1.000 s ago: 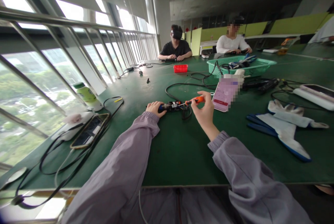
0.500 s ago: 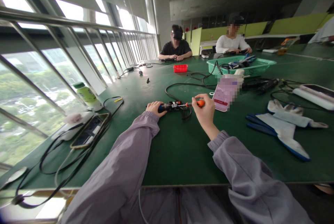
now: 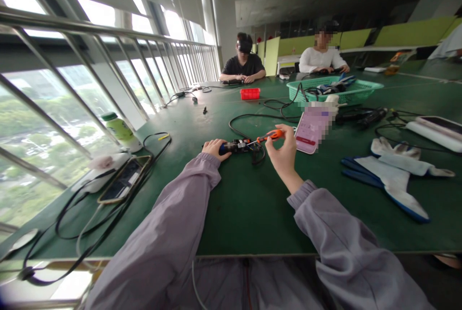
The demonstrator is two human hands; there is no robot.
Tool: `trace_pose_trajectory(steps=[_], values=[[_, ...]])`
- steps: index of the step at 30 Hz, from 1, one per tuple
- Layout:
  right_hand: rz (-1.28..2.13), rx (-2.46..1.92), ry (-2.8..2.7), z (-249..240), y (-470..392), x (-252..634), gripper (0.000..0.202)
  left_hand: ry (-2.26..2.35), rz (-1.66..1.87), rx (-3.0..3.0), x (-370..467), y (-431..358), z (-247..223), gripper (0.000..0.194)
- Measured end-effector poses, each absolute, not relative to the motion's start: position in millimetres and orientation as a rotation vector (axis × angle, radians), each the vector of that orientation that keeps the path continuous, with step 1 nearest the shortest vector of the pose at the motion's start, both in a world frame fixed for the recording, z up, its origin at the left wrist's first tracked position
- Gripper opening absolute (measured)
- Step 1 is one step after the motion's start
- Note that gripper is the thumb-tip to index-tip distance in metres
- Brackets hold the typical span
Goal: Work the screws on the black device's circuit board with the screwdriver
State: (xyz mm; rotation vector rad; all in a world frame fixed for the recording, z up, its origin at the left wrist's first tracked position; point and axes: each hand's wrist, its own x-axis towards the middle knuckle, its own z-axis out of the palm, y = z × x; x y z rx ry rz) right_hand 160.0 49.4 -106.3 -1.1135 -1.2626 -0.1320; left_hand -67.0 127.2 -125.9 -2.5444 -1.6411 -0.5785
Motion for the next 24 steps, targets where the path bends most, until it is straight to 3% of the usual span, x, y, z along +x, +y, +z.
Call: trace_pose_trajectory(steps=[4, 8, 11, 16, 22, 24], values=[[-0.123, -1.142, -1.266, -107.0, 49.5, 160.1, 0.009, -1.637, -0.568, -2.550, -67.2, 127.0, -125.6, 0.042], [-0.128, -1.131, -1.268, -107.9, 50.0, 159.7, 0.012, -1.635, -0.572, -2.544, -66.9, 127.1, -126.1, 0.042], [-0.138, -1.101, -1.260, -108.2, 50.9, 159.5, 0.026, -1.634, -0.570, -2.544, -66.8, 126.8, -126.2, 0.042], [-0.122, -1.123, -1.271, -107.9, 50.4, 160.9, 0.013, -1.639, -0.561, -2.544, -66.5, 125.5, -124.7, 0.043], [-0.121, -1.089, -1.258, -106.6, 50.7, 159.2, 0.031, -1.645, -0.554, -2.544, -66.2, 125.5, -124.6, 0.042], [-0.101, -1.098, -1.286, -107.9, 51.1, 159.9, 0.027, -1.644, -0.555, -2.546, -66.1, 125.8, -125.1, 0.042]])
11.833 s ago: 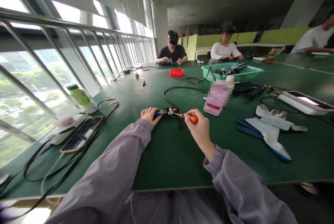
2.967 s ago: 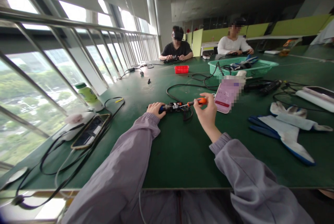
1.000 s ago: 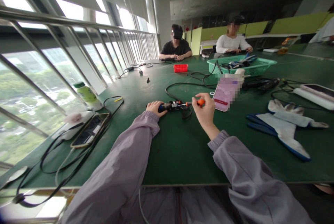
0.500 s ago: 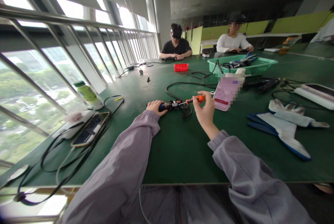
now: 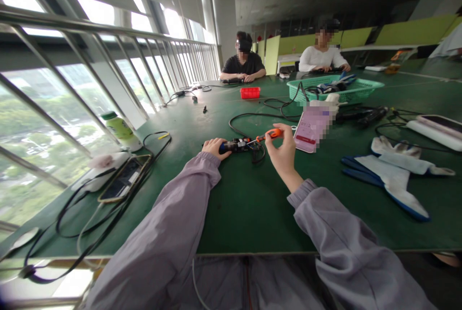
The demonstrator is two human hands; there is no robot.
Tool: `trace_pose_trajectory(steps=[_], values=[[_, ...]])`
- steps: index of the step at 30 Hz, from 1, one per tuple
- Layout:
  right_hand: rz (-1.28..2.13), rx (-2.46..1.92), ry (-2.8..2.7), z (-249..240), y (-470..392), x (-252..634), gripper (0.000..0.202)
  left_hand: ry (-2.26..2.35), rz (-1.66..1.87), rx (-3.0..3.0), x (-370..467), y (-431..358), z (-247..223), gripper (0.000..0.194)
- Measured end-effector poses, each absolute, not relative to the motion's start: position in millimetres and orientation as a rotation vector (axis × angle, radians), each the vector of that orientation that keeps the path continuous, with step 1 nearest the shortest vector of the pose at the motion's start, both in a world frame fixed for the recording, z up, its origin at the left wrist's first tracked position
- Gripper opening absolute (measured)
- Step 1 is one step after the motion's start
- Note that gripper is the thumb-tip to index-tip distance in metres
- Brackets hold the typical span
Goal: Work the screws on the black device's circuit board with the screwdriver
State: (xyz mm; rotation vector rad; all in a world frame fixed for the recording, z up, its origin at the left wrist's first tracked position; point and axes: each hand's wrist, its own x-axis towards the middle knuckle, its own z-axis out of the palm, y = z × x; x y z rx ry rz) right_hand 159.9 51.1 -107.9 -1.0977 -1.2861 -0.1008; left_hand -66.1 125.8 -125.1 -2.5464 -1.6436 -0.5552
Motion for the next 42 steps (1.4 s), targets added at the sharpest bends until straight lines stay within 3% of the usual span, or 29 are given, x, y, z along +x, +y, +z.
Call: trace_pose_trajectory(steps=[6, 10, 14, 20, 24, 29, 34, 39, 42], values=[[-0.073, -1.146, -1.354, -110.3, 49.0, 161.5, 0.016, -1.647, -0.556, -2.545, -66.1, 126.0, -125.1, 0.042], [-0.108, -1.113, -1.331, -107.9, 48.5, 158.8, 0.032, -1.645, -0.552, -2.545, -66.1, 125.5, -124.5, 0.042], [-0.110, -1.155, -1.335, -107.0, 47.9, 160.7, 0.014, -1.645, -0.556, -2.540, -65.9, 125.8, -125.2, 0.042], [-0.125, -1.163, -1.331, -104.4, 46.2, 161.9, 0.011, -1.647, -0.548, -2.539, -66.2, 127.4, -126.5, 0.042], [-0.122, -1.108, -1.335, -104.7, 47.2, 159.0, 0.029, -1.648, -0.547, -2.536, -66.0, 126.7, -125.7, 0.042], [-0.117, -1.131, -1.332, -106.4, 47.3, 159.8, 0.009, -1.646, -0.542, -2.534, -65.6, 125.2, -124.7, 0.042], [-0.120, -1.088, -1.319, -106.9, 47.9, 159.2, 0.029, -1.637, -0.540, -2.537, -66.2, 127.0, -125.9, 0.043], [-0.099, -1.104, -1.332, -106.7, 46.8, 158.1, 0.013, -1.628, -0.550, -2.533, -66.5, 128.4, -127.2, 0.043], [-0.097, -1.073, -1.327, -106.5, 47.5, 157.9, 0.025, -1.627, -0.552, -2.530, -66.5, 128.2, -127.7, 0.043]])
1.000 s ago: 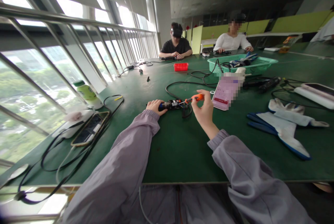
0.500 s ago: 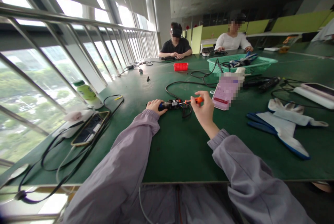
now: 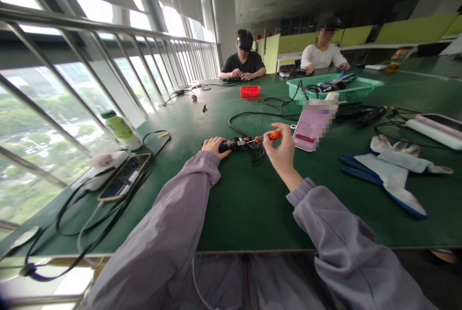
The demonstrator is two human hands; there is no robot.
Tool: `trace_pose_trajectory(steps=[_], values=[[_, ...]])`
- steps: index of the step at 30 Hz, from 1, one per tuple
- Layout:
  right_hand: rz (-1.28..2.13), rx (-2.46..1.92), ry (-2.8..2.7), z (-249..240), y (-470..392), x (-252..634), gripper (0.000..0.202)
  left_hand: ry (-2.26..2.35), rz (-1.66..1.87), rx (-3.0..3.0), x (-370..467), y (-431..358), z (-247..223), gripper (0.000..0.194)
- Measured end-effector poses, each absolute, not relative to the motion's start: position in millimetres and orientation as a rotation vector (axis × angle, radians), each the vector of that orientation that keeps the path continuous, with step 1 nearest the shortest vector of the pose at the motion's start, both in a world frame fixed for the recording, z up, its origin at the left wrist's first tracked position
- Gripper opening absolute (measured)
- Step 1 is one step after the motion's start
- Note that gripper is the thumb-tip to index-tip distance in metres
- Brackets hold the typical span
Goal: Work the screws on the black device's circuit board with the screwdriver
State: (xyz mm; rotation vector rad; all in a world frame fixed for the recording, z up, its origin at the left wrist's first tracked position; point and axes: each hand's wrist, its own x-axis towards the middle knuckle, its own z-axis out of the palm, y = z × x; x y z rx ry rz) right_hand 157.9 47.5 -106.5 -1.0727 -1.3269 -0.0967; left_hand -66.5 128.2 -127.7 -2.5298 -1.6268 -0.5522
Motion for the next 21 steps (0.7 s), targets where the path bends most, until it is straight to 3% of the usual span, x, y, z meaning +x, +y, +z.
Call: trace_pose_trajectory(steps=[2, 7, 12, 17, 21], values=[[-0.096, -1.057, -1.323, -106.9, 48.4, 158.2, 0.031, -1.628, -0.552, -2.527, -66.3, 128.0, -127.9, 0.043], [-0.097, -1.104, -1.325, -107.8, 48.3, 159.0, 0.014, -1.633, -0.558, -2.522, -65.5, 127.0, -127.3, 0.041], [-0.098, -1.060, -1.320, -106.7, 47.7, 158.0, 0.035, -1.635, -0.550, -2.524, -65.8, 126.8, -126.9, 0.042], [-0.093, -1.127, -1.323, -106.7, 47.5, 158.4, 0.012, -1.637, -0.549, -2.528, -65.9, 126.6, -126.5, 0.042], [-0.105, -1.062, -1.320, -105.0, 47.5, 157.7, 0.030, -1.635, -0.548, -2.526, -65.6, 126.9, -126.4, 0.042]])
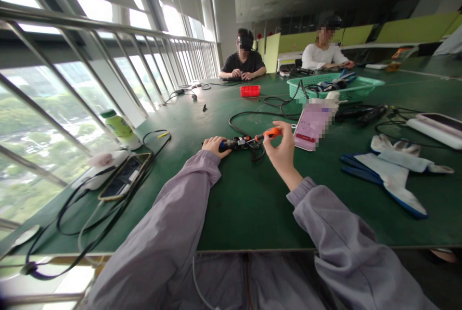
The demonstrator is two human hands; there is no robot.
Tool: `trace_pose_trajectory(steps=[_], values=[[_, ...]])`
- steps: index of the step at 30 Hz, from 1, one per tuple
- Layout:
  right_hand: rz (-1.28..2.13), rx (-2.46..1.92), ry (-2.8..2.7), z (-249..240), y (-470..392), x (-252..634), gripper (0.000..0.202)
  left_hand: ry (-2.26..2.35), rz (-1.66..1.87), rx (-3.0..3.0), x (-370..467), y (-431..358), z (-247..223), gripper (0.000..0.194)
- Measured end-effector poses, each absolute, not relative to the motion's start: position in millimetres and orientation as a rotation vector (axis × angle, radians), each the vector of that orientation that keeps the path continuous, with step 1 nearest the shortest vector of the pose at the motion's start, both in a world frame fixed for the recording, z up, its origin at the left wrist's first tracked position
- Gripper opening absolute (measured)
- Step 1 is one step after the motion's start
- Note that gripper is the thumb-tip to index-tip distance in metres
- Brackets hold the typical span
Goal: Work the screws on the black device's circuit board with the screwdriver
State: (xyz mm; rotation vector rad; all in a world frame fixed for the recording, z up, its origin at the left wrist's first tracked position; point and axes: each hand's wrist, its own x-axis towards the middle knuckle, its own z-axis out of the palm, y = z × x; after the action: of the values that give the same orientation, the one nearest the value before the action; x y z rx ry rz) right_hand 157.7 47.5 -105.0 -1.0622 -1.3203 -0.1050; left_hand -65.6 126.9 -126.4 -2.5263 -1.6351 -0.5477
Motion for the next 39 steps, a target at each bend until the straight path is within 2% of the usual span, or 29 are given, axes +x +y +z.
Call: trace_pose_trajectory(steps=[2, 5, 7, 10, 15, 17, 21, 25, 28, 31, 36, 39], values=[[-0.113, -1.065, -1.323, -104.9, 47.0, 157.6, 0.028, -1.631, -0.550, -2.526, -65.7, 127.3, -126.8, 0.042], [-0.121, -1.116, -1.332, -106.2, 46.4, 158.1, 0.012, -1.624, -0.554, -2.526, -66.0, 128.1, -127.8, 0.042], [-0.126, -1.112, -1.330, -107.0, 46.9, 158.2, 0.015, -1.622, -0.555, -2.524, -66.3, 128.9, -128.5, 0.042], [-0.139, -1.082, -1.310, -107.3, 47.9, 157.9, 0.031, -1.620, -0.553, -2.522, -66.5, 129.9, -129.5, 0.043], [-0.112, -1.141, -1.330, -105.9, 46.2, 157.9, 0.010, -1.615, -0.552, -2.522, -66.6, 129.7, -129.8, 0.043], [-0.114, -1.131, -1.331, -105.2, 45.5, 157.8, 0.013, -1.616, -0.550, -2.522, -66.3, 129.6, -129.4, 0.043], [-0.128, -1.102, -1.327, -103.4, 45.2, 156.8, 0.031, -1.619, -0.544, -2.522, -65.8, 129.3, -128.0, 0.043], [-0.197, -1.249, -1.297, -102.9, 44.8, 156.3, 0.013, -1.624, -0.542, -2.523, -65.8, 127.8, -126.5, 0.043], [-0.232, -1.248, -1.262, -104.5, 45.9, 156.9, 0.015, -1.627, -0.539, -2.524, -65.7, 126.8, -126.0, 0.042], [-0.235, -1.171, -1.263, -105.8, 47.2, 157.6, 0.031, -1.629, -0.537, -2.525, -65.7, 127.1, -126.5, 0.042], [-0.174, -1.191, -1.301, -104.4, 46.1, 157.2, 0.011, -1.628, -0.536, -2.526, -66.2, 128.4, -127.7, 0.042], [-0.173, -1.149, -1.297, -104.5, 46.4, 157.1, 0.020, -1.630, -0.533, -2.524, -65.9, 127.9, -127.1, 0.042]])
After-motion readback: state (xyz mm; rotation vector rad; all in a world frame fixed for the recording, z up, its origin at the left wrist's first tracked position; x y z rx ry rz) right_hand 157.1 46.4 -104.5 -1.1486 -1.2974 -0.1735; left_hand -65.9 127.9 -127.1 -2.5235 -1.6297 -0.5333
